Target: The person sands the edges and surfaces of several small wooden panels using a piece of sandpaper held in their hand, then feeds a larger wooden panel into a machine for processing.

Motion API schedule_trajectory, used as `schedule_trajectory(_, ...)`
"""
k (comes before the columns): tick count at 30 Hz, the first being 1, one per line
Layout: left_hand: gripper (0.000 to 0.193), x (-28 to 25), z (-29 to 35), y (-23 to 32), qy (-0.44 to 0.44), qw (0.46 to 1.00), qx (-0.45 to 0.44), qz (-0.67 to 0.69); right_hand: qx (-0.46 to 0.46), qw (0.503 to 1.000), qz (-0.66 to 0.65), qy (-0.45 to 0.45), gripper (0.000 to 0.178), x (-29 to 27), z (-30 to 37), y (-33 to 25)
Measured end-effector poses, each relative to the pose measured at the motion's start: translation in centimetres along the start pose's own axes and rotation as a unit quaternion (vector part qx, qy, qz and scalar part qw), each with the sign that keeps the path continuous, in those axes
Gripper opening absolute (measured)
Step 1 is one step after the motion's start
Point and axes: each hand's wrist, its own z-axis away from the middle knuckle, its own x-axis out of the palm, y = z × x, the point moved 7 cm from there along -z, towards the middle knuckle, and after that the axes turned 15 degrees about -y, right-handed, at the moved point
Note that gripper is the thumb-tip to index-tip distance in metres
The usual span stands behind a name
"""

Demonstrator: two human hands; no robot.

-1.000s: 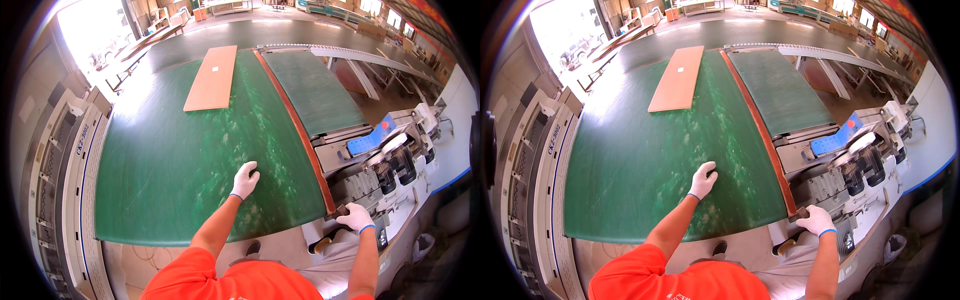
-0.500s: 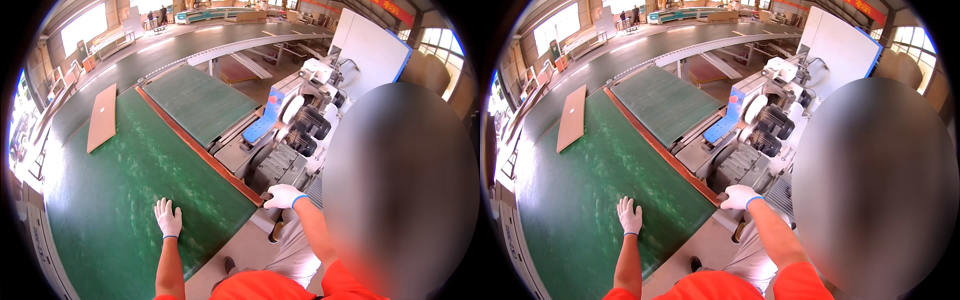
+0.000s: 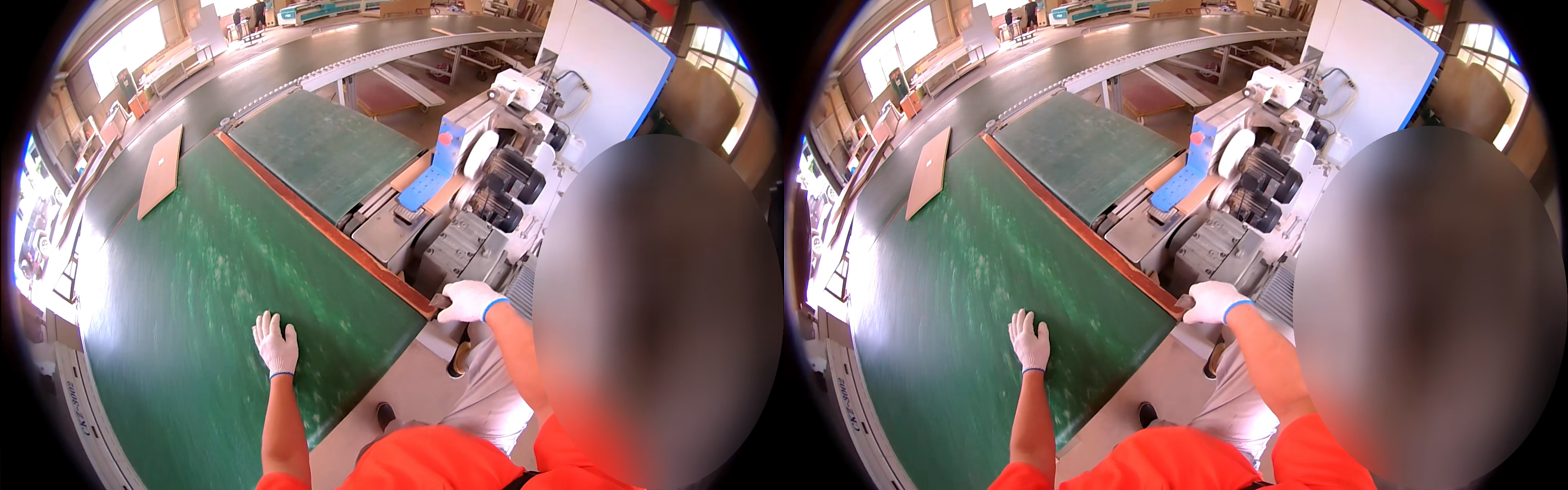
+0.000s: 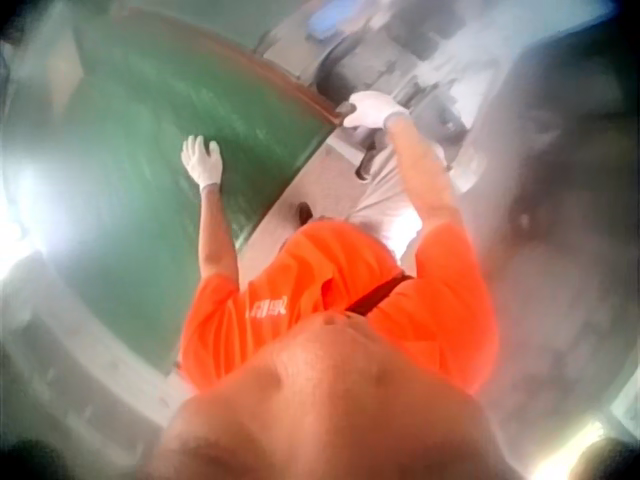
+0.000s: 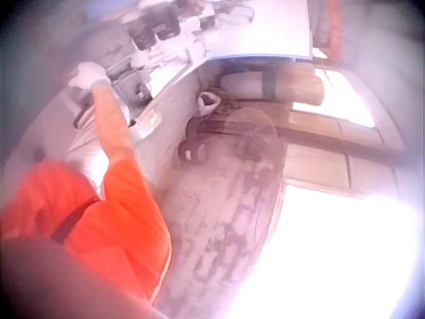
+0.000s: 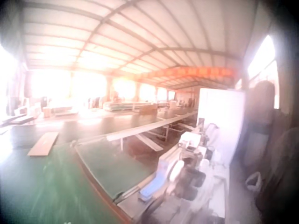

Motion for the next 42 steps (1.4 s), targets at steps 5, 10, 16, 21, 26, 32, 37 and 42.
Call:
schedule_trajectory(5,0.043,0.4,-0.4,-0.3,-0.001,1.000,-0.001,-0.008,0.008,1.000,-0.001,0.005,0.049,-0.4,-0.2,0.4)
schedule_trajectory(10,0.044,0.6,-1.4,-0.3,-0.004,1.000,-0.014,-0.010,0.009,1.000,0.001,-0.002,0.048,-0.6,0.0,0.6)
schedule_trajectory(16,0.049,1.2,-4.1,1.8,-0.026,0.998,-0.048,0.019,0.013,1.000,-0.009,-0.001,0.049,-1.2,0.1,0.8)
schedule_trajectory(21,0.063,2.9,-7.5,7.5,-0.079,0.988,-0.014,0.134,0.007,1.000,-0.004,-0.005,0.052,-1.4,0.0,0.7)
schedule_trajectory(26,0.099,4.3,-10.5,15.9,-0.173,0.980,0.098,0.021,0.018,0.999,-0.018,-0.019,0.054,-1.6,0.1,0.7)
schedule_trajectory(32,0.117,6.5,-14.5,20.7,-0.272,0.951,0.131,-0.065,0.026,0.999,-0.041,-0.007,0.056,-1.7,0.5,2.4)
schedule_trajectory(37,0.132,7.4,-16.5,22.2,-0.282,0.941,0.134,-0.132,0.046,0.997,-0.052,-0.015,0.055,-1.8,1.0,3.5)
schedule_trajectory(42,0.139,7.1,-17.4,24.2,-0.328,0.922,0.129,-0.163,0.062,0.996,-0.059,-0.010,0.054,-2.2,1.5,4.1)
